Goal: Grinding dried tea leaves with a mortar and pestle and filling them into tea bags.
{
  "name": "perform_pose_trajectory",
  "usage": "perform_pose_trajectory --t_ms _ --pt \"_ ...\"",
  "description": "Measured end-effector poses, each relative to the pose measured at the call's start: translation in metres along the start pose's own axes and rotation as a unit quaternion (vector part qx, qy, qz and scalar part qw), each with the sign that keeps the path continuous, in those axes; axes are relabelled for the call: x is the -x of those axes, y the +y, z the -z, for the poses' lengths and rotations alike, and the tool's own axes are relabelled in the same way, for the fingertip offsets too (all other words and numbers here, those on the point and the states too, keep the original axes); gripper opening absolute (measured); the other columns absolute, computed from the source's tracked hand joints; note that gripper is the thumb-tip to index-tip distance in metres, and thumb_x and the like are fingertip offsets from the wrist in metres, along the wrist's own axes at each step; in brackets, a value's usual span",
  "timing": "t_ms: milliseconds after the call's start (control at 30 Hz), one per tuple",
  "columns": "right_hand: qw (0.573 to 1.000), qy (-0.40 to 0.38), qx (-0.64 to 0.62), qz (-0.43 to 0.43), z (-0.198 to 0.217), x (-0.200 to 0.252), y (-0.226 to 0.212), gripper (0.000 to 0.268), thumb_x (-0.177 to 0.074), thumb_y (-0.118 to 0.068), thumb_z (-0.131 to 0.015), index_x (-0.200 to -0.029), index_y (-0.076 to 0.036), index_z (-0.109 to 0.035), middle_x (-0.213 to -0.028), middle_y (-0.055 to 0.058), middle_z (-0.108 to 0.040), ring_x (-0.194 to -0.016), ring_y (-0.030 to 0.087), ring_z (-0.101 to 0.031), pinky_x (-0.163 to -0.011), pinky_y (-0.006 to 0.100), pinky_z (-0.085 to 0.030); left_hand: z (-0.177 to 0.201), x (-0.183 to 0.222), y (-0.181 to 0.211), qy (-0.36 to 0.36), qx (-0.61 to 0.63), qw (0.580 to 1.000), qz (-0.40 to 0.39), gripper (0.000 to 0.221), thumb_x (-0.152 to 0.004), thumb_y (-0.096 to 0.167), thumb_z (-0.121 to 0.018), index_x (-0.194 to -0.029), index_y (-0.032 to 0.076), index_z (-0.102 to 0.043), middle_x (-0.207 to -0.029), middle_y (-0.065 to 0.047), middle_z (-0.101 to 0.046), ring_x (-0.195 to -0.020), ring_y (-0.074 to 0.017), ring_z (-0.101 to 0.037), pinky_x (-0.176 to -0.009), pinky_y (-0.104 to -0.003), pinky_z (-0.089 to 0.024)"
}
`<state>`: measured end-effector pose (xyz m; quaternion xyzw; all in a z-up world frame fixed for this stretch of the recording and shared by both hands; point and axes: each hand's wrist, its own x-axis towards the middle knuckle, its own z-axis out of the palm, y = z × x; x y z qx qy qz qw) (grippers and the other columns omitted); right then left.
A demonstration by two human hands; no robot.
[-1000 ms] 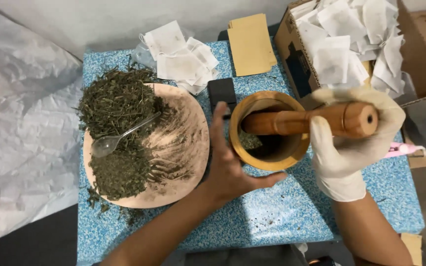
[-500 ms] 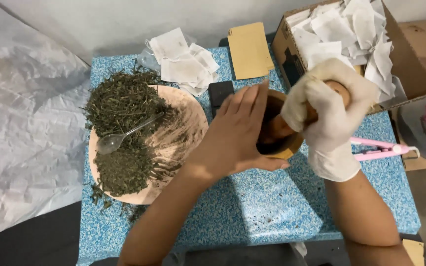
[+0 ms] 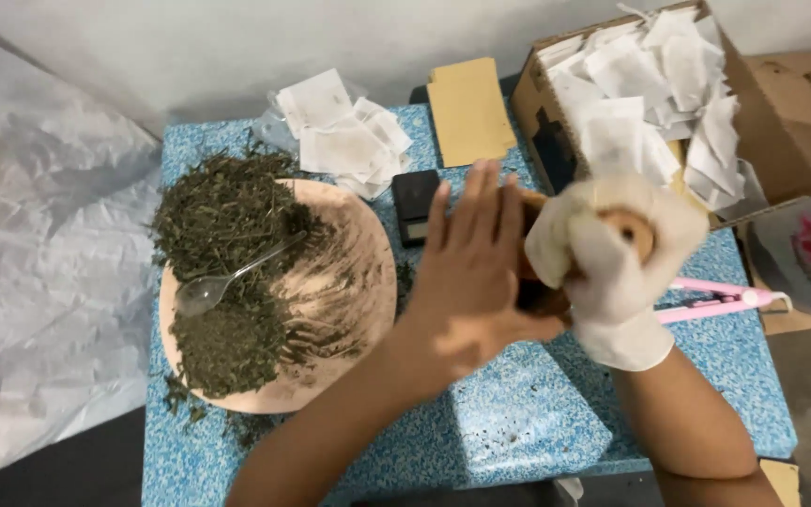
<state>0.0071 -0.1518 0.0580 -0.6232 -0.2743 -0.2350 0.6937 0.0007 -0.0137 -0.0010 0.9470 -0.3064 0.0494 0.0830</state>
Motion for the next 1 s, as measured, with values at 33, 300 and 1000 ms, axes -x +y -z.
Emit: perform_pose_trajectory --t_ms 33,300,1000 --pt "0.999 0.012 0.022 0.037 -0.006 0.001 0.0 0.029 -0.086 0.021 -0.036 -0.08 0.0 -0.056 -0.06 0.01 -0.053 -0.042 0.017 -0.051 -0.037 0.028 -0.048 0.0 -0.001 0.006 0.048 0.056 0.997 0.022 0.165 -0.073 0.106 -0.078 -0.176 -0.007 -0.015 -0.186 -0.028 -0.015 -0.174 -0.0419 -0.008 -0.141 -0.063 -0.001" --pt "0.983 -0.016 -0.077 -0.164 0.001 -0.015 -0.031 0.018 -0.092 0.011 -0.048 -0.076 0.005 -0.054 -0.062 0.021 -0.057 -0.045 0.03 -0.056 -0.044 0.037 -0.054 -0.005 -0.007 0.018 0.117 0.12 0.985 0.046 0.116 -0.093 0.083 -0.064 -0.172 0.0 -0.041 -0.182 -0.018 -0.04 -0.173 -0.0302 -0.029 -0.144 -0.055 -0.011" --pt "0.987 -0.135 0.034 0.077 0.045 0.006 0.011 0.041 -0.061 0.035 -0.062 -0.087 0.005 -0.052 -0.074 0.012 -0.058 -0.064 0.019 -0.063 -0.055 0.028 -0.059 -0.023 -0.029 0.056 0.167 0.06 0.962 0.205 0.071 -0.111 0.025 -0.05 -0.17 -0.012 -0.036 -0.182 -0.03 -0.033 -0.174 -0.0405 -0.027 -0.147 -0.049 -0.019"
